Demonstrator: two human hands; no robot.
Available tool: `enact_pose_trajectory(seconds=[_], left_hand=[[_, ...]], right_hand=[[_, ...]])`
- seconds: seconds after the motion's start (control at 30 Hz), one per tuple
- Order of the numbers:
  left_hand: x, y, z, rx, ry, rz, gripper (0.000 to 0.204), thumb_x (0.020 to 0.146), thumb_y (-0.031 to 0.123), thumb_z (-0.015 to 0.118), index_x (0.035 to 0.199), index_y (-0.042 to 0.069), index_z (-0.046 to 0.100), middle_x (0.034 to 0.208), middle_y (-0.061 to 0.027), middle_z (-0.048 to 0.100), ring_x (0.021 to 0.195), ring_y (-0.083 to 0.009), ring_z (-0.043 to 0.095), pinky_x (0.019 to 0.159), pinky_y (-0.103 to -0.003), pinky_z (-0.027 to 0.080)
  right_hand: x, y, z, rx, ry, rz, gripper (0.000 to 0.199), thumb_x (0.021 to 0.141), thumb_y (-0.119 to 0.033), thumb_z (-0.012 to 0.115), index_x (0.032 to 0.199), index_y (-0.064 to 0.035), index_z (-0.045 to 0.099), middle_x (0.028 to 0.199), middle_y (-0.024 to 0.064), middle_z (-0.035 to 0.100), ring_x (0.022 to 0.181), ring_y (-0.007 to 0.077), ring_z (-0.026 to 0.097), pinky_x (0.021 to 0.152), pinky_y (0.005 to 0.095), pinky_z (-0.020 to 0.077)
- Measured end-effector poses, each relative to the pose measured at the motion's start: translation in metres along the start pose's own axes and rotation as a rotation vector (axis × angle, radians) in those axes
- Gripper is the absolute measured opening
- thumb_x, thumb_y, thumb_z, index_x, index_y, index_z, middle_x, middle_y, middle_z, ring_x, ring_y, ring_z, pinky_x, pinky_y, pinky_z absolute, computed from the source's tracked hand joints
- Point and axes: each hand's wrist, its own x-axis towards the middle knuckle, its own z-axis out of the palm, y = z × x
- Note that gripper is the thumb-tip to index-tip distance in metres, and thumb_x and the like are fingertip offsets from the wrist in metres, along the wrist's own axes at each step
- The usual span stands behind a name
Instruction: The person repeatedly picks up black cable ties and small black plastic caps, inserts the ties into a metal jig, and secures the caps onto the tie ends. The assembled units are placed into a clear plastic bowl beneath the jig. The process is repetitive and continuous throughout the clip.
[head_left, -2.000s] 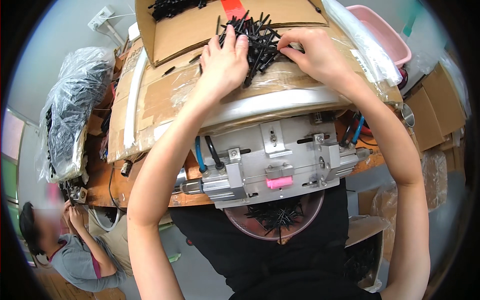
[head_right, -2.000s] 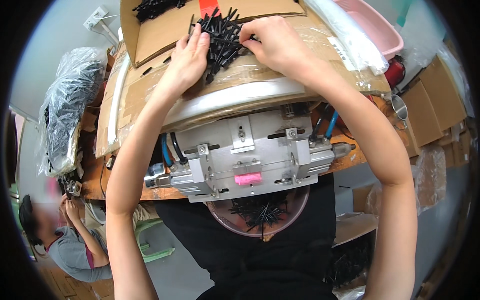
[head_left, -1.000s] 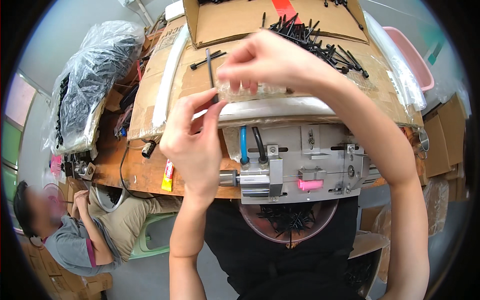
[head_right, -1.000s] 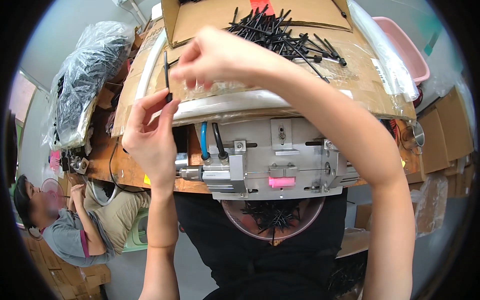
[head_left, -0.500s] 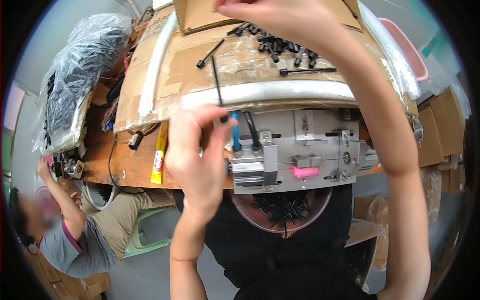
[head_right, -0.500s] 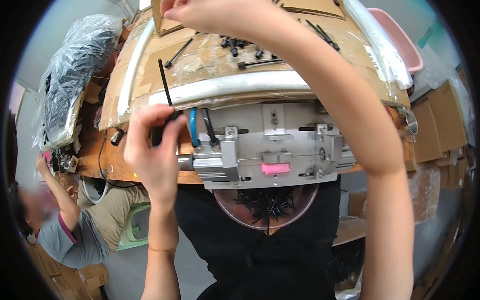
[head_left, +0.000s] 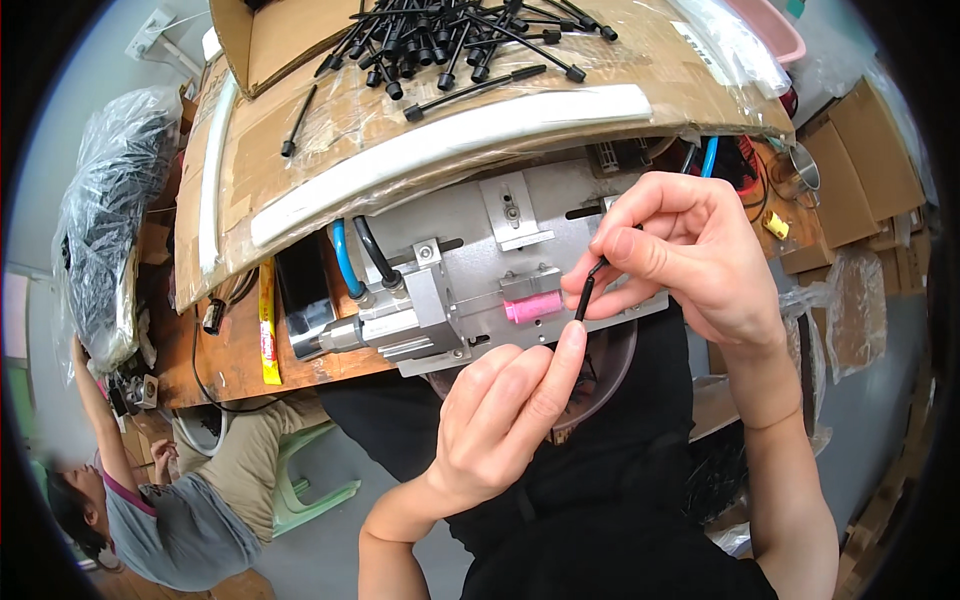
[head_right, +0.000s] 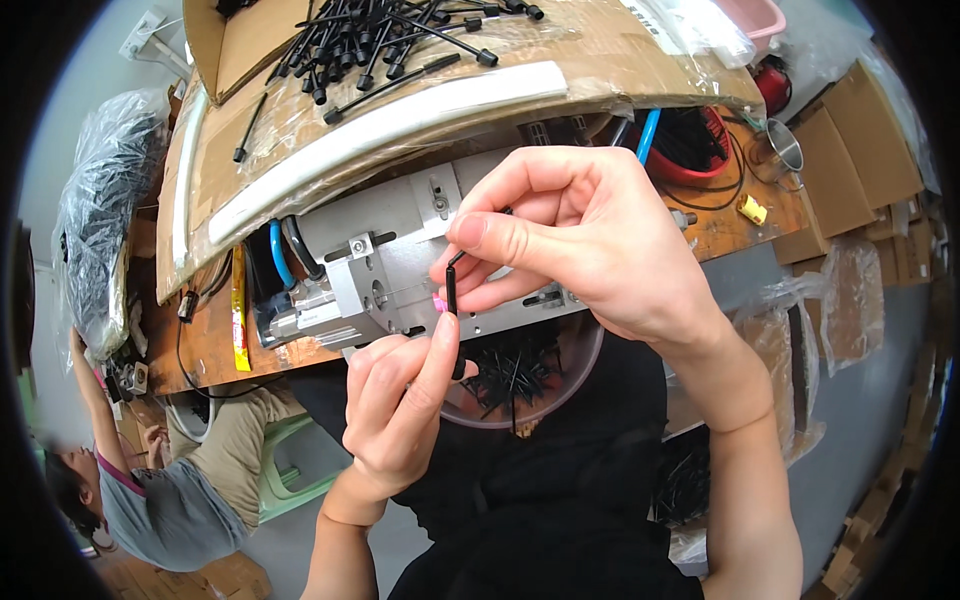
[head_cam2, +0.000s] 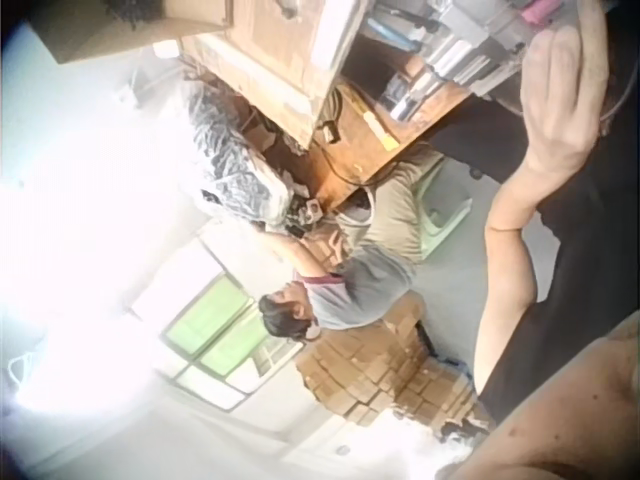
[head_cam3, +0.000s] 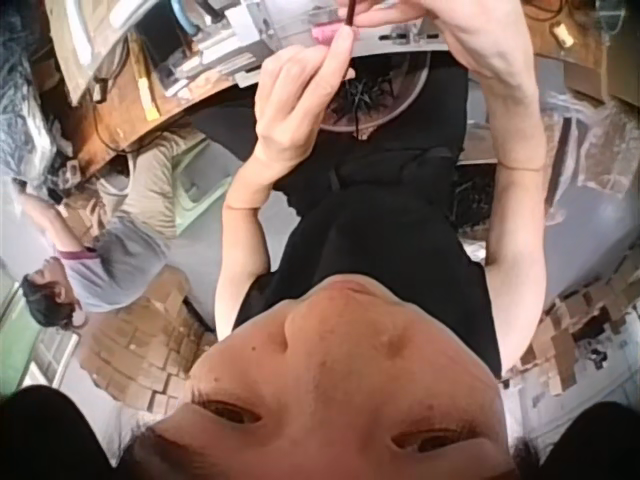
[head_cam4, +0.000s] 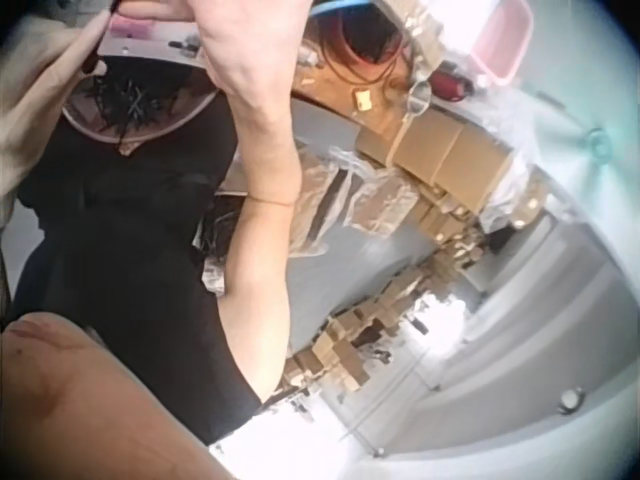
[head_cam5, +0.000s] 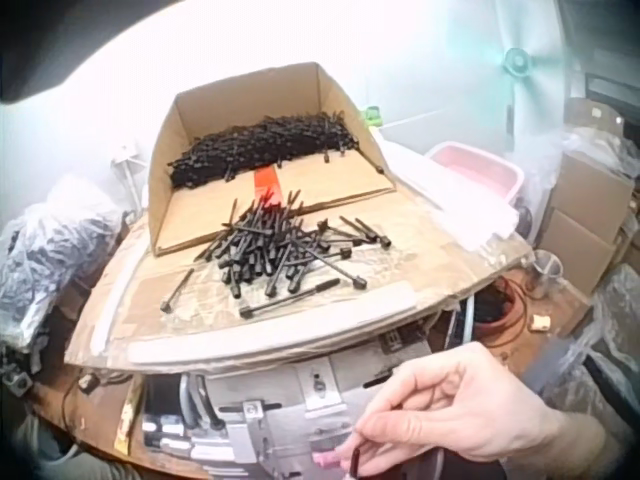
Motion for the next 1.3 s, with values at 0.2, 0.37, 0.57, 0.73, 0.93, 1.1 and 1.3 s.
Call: enact_pose_trajectory(seconds=[0.2,0.37,0.57,0.73,0.93,1.1,1.3], left_hand=[[-0.001,0.004,-0.016,-0.387,-0.15,-0.13,0.053,0.062,-0.002,0.075,0.114,-0.002,0.07,0.091,-0.0054,0.06,0.081,-0.0199,0.058,0.07,-0.032,0.049],[-0.012,0.007,-0.021,-0.662,-0.17,-0.282,0.057,0.062,-0.002,0.08,0.118,0.0,0.069,0.09,-0.0052,0.063,0.081,-0.0201,0.06,0.071,-0.031,0.049],[-0.018,0.01,-0.023,-0.617,-0.231,-0.347,0.059,0.056,0.014,0.085,0.111,-0.001,0.071,0.078,-0.0039,0.064,0.074,-0.0207,0.06,0.069,-0.032,0.049],[-0.022,0.013,-0.02,-0.753,-0.225,-0.387,0.059,0.058,0.008,0.084,0.114,-0.003,0.069,0.079,-0.005,0.063,0.074,-0.021,0.059,0.07,-0.032,0.049],[-0.033,0.015,0.018,-0.078,-0.201,-0.314,0.066,0.072,-0.007,0.064,0.136,-0.01,0.048,0.094,-0.0105,0.055,0.084,-0.0231,0.054,0.076,-0.034,0.047],[-0.033,0.011,0.04,0.154,-0.287,-0.317,0.069,0.074,-0.005,0.059,0.141,-0.009,0.041,0.092,-0.0091,0.05,0.084,-0.0221,0.052,0.078,-0.033,0.047],[-0.03,0.01,0.04,0.154,-0.336,-0.302,0.07,0.073,-0.005,0.058,0.141,-0.01,0.04,0.093,-0.0094,0.05,0.085,-0.0221,0.052,0.079,-0.032,0.047]], right_hand=[[-0.005,-0.006,-0.009,-0.161,-0.105,0.038,0.008,0.088,0.004,0.064,0.085,0.0102,0.06,0.081,0.0254,0.069,0.077,0.0297,0.073,0.065,0.0337,0.064],[-0.004,-0.008,-0.008,-0.092,-0.186,0.169,0.006,0.083,0.009,0.067,0.082,0.0104,0.062,0.081,0.0258,0.069,0.075,0.0284,0.073,0.064,0.0318,0.0634],[-0.003,-0.001,-0.009,-0.275,-0.292,0.123,0.007,0.081,0.007,0.071,0.08,0.0106,0.065,0.081,0.0215,0.071,0.072,0.0234,0.073,0.063,0.0288,0.0619],[0.003,0.004,-0.013,-0.131,-0.346,0.313,0.01,0.081,0.006,0.072,0.087,0.0124,0.067,0.082,0.0207,0.072,0.072,0.0226,0.073,0.064,0.0287,0.0618],[-0.015,0.039,-0.002,-0.521,0.168,-0.281,0.019,0.086,-0.001,0.07,0.104,0.0043,0.07,0.088,0.0098,0.073,0.075,0.0119,0.069,0.067,0.0226,0.0559],[-0.027,0.034,0.001,-0.695,0.248,-0.416,0.01,0.085,0.0,0.07,0.094,0.0031,0.073,0.08,0.0097,0.073,0.073,0.012,0.071,0.063,0.0215,0.0543],[-0.04,0.034,0.0,-0.623,0.322,-0.416,0.009,0.086,0.002,0.068,0.093,0.0042,0.073,0.081,0.0116,0.073,0.073,0.0152,0.072,0.064,0.0228,0.055]])
